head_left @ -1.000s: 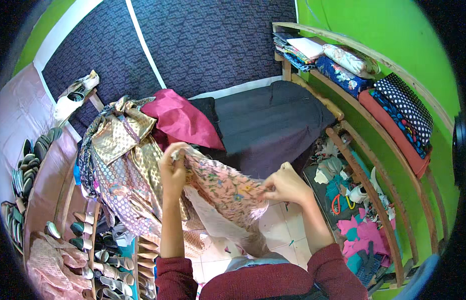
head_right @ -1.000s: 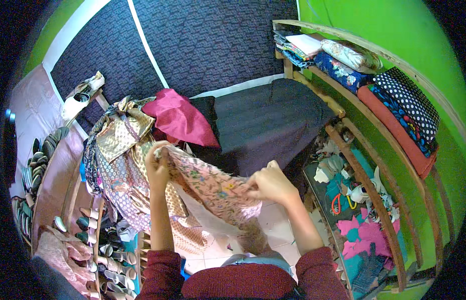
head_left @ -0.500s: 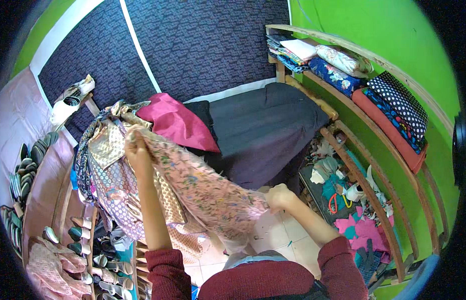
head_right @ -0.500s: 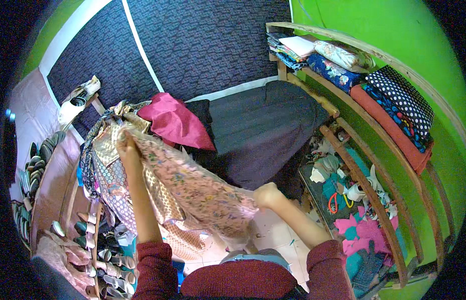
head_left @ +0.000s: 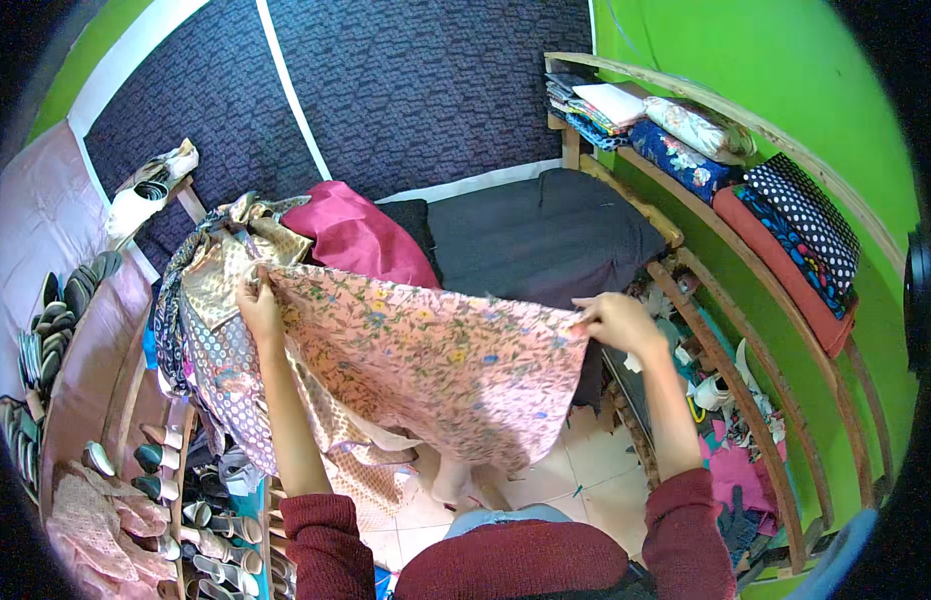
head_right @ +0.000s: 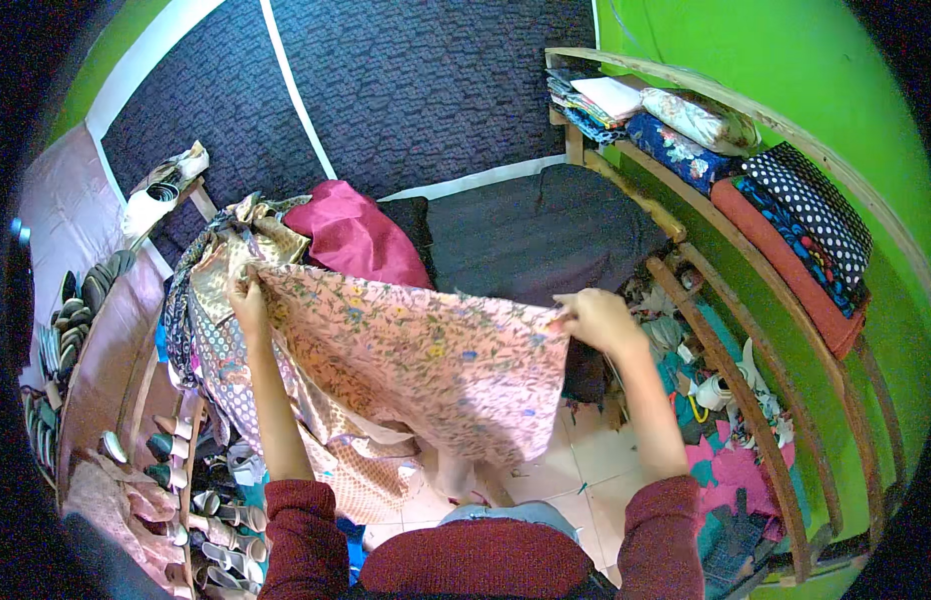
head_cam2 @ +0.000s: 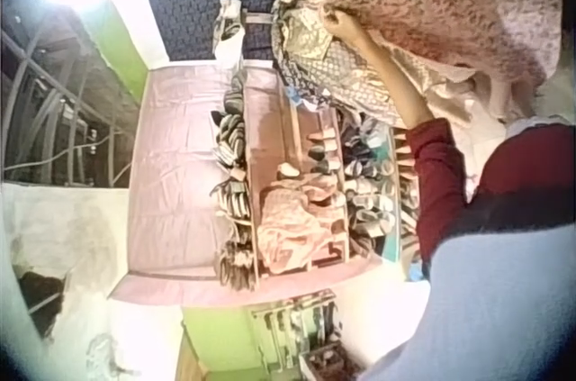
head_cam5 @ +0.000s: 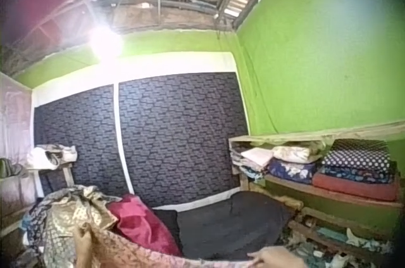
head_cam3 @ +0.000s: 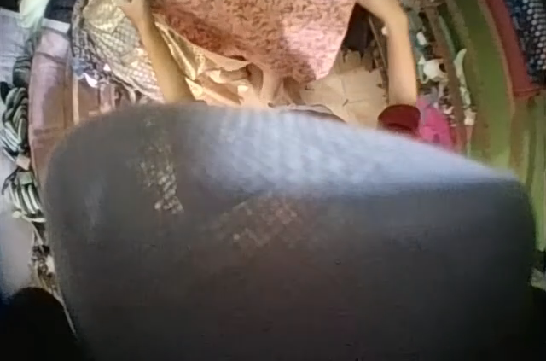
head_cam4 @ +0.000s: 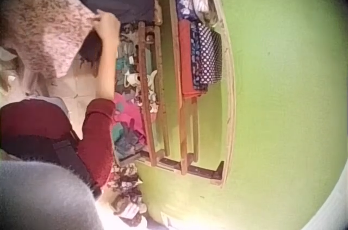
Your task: The recorder folds a floral patterned fabric and places it on a shelf.
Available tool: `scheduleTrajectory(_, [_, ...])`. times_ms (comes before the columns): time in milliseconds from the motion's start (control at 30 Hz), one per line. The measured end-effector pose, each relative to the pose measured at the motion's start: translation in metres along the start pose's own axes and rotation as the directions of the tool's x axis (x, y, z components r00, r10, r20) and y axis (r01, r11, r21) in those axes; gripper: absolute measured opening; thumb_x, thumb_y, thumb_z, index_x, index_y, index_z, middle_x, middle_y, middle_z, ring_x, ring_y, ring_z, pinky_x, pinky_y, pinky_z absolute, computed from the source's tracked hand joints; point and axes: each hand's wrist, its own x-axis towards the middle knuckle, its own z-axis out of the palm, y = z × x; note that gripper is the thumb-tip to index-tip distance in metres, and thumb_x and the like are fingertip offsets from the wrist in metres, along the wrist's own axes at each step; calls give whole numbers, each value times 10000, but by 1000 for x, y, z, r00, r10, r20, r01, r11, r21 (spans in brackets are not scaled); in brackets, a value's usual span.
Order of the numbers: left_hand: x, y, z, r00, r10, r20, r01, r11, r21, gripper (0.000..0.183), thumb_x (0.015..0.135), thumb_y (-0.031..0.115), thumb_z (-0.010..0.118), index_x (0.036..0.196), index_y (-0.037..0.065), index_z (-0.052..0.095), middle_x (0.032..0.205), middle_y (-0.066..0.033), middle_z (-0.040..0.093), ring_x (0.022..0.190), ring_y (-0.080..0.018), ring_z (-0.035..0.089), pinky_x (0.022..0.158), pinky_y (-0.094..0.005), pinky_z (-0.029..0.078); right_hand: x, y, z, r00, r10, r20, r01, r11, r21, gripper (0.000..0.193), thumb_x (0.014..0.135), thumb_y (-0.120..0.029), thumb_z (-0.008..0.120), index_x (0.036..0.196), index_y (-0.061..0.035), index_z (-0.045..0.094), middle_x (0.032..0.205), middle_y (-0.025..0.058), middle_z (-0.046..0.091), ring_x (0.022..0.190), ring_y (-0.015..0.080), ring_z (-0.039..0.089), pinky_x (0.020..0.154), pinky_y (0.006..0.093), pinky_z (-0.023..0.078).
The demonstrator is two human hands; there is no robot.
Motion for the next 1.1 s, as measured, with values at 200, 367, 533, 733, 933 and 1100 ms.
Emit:
scheduleTrajectory(200, [-5, 4, -8, 840, -331, 430, 320, 942, 100, 222, 839, 182, 613, 956, -6, 621, 729, 16, 581, 669, -55, 497, 631, -196, 401, 8, 3, -78, 940, 81, -331, 8, 966, 258, 146, 630, 32, 532, 753, 48, 609, 729, 186, 613, 658, 227, 611, 630, 292, 461])
scheduleTrajectory(367, [-23, 13, 5, 611, -371, 699, 405, 905, 126, 223, 832, 209, 621, 941, 16, 644, 702, 66, 562, 570, -13, 430, 484, -184, 310, 17, 18, -75, 884, 209, -419, 115, 771, 627, 121, 623, 69, 511, 694, 39, 605, 631, 109, 588, 612, 137, 564, 597, 255, 443])
scheduleTrajectory(533, [-38, 3, 7, 712, -248, 657, 284, 957, 54, 231, 826, 215, 625, 940, 15, 645, 760, 20, 611, 630, -47, 510, 561, -194, 392, 15, 18, -108, 980, 70, -186, -82, 995, -55, 198, 633, 79, 454, 770, 64, 595, 765, 62, 622, 653, 151, 574, 599, 277, 457])
scheduleTrajectory(733, [-37, 11, 13, 677, -210, 706, 532, 802, -271, 193, 836, 99, 568, 984, -16, 612, 841, -28, 634, 712, -87, 569, 639, -211, 447, 3, 40, -98, 939, 79, -335, 184, 707, 683, 166, 694, 61, 512, 824, 34, 612, 804, 10, 626, 661, 77, 543, 602, 235, 450])
scheduleTrajectory(933, [-42, -2, 13, 728, -273, 628, 230, 961, 151, 165, 837, 136, 596, 944, 17, 634, 760, 14, 617, 621, -68, 538, 568, -191, 413, 7, 42, -94, 902, 183, -390, -135, 980, 149, 154, 713, -43, 669, 850, 10, 624, 769, 5, 612, 638, 90, 542, 579, 246, 440])
scheduleTrajectory(1100, [-54, 27, -12, 722, -96, 685, 525, 720, -453, 167, 798, 87, 607, 944, 7, 616, 826, -41, 617, 723, -103, 562, 625, -240, 448, -16, 32, -108, 886, 160, -435, 262, 600, 756, 277, 712, -52, 675, 970, 14, 599, 822, 26, 619, 653, 94, 554, 607, 226, 434])
